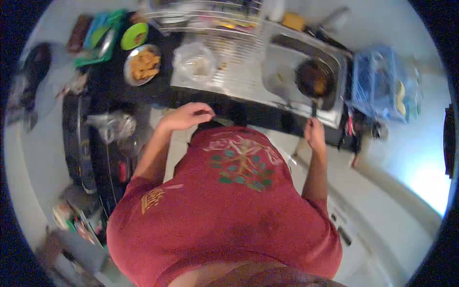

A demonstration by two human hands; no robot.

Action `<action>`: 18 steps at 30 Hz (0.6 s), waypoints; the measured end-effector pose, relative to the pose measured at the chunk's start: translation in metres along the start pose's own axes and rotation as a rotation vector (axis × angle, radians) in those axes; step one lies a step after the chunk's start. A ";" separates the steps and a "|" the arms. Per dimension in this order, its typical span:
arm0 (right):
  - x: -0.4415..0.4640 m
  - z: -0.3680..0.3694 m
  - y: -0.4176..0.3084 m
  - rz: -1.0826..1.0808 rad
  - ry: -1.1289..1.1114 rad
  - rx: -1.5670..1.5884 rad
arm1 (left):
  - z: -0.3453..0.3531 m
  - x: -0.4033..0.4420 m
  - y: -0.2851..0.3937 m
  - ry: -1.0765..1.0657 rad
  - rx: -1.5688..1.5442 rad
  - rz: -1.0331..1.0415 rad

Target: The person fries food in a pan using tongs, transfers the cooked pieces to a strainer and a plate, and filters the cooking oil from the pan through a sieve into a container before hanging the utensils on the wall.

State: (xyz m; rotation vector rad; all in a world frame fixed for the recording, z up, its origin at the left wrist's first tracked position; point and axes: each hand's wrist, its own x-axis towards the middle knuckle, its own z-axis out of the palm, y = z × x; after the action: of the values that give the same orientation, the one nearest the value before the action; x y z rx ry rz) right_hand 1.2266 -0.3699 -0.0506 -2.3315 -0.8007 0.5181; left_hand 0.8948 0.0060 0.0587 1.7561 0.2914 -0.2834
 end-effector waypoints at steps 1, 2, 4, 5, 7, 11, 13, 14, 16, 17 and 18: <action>-0.003 -0.008 -0.024 -0.077 0.048 -0.166 | -0.008 -0.004 -0.006 0.094 0.073 0.040; -0.002 -0.008 -0.008 0.081 -0.102 0.245 | -0.019 -0.010 -0.003 0.154 0.049 0.057; 0.002 -0.006 0.027 0.576 -0.151 1.141 | -0.046 -0.023 -0.011 0.303 -0.106 -0.013; -0.002 -0.004 0.009 0.506 -0.074 1.088 | -0.064 -0.032 -0.010 0.369 -0.092 -0.024; -0.011 -0.003 -0.032 0.376 0.085 0.962 | -0.102 -0.055 -0.008 0.615 -0.141 -0.047; -0.026 -0.007 -0.067 0.624 0.041 1.240 | -0.166 -0.108 -0.016 1.141 -0.220 0.051; -0.029 0.003 -0.041 0.567 0.076 1.107 | -0.202 -0.136 -0.020 1.328 -0.233 0.066; -0.026 0.010 -0.039 0.532 0.100 1.028 | -0.220 -0.152 -0.021 1.399 -0.307 0.087; -0.031 0.009 -0.066 0.627 0.065 1.079 | -0.259 -0.187 -0.025 1.556 -0.269 0.157; -0.036 0.007 -0.087 0.755 0.002 1.205 | -0.276 -0.210 -0.021 1.631 -0.310 0.125; -0.036 0.011 -0.094 0.740 -0.004 1.206 | -0.294 -0.231 -0.020 1.739 -0.257 0.130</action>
State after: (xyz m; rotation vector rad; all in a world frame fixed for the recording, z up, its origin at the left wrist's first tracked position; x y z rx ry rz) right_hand 1.1552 -0.3299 0.0087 -1.3668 0.4024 0.9577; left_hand 0.6802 0.2888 0.1793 1.3142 1.3297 1.4036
